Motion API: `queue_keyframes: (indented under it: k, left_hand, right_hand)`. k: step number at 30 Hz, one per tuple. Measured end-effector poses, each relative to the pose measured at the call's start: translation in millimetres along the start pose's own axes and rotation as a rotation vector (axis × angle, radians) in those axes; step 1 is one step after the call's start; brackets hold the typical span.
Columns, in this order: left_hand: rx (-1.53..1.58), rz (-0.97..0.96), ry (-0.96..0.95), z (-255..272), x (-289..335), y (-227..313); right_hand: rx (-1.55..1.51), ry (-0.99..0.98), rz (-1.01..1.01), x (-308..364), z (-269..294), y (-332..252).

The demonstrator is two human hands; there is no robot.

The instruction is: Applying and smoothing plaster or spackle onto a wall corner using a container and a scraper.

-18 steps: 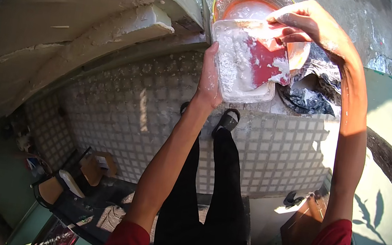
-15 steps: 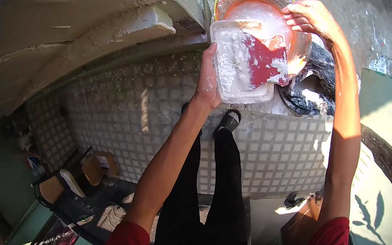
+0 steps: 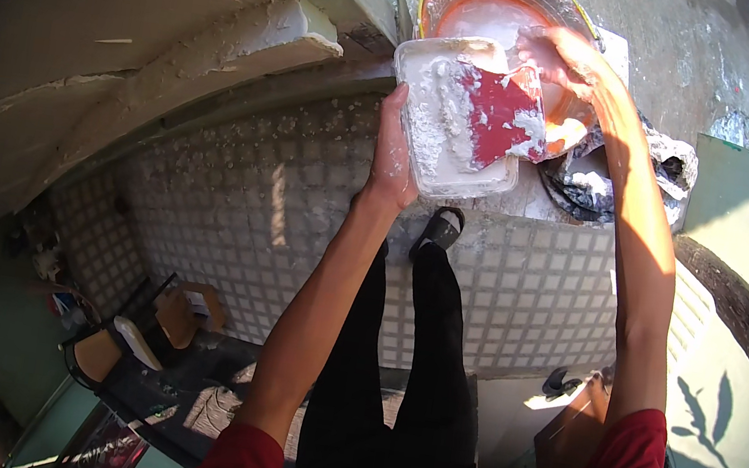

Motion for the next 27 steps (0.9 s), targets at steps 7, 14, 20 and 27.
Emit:
queue_keyframes:
  k: [7,14,20,27]
  left_hand:
    - [0.075,0.048,-0.063,-19.0,-2.7,-13.3]
    - [0.104,0.049,-0.070,-25.4,-1.0,-14.1]
    - [0.129,0.062,-0.028,-17.6,7.5,-14.5]
    - [0.117,0.055,-0.042,-35.3,26.6,-10.7]
  right_hand:
    - [0.330,-0.241,0.300,111.4,-36.5,-104.5]
    - [0.779,0.605,0.809,170.8,-15.9,-97.5]
    - [0.642,0.529,0.726,184.4,-30.6,-43.9]
    - [0.466,0.563,0.582,211.3,-39.6,-60.1]
Point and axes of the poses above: each hand's wrist, its own x-axis away from the middle knuckle, its own z-axis out of the back of the hand, y = z × x, the point moved 7 cm from there along -x, towards the middle knuckle, and after that the axes turned 11 degrees about y, right-handed, at the moved point
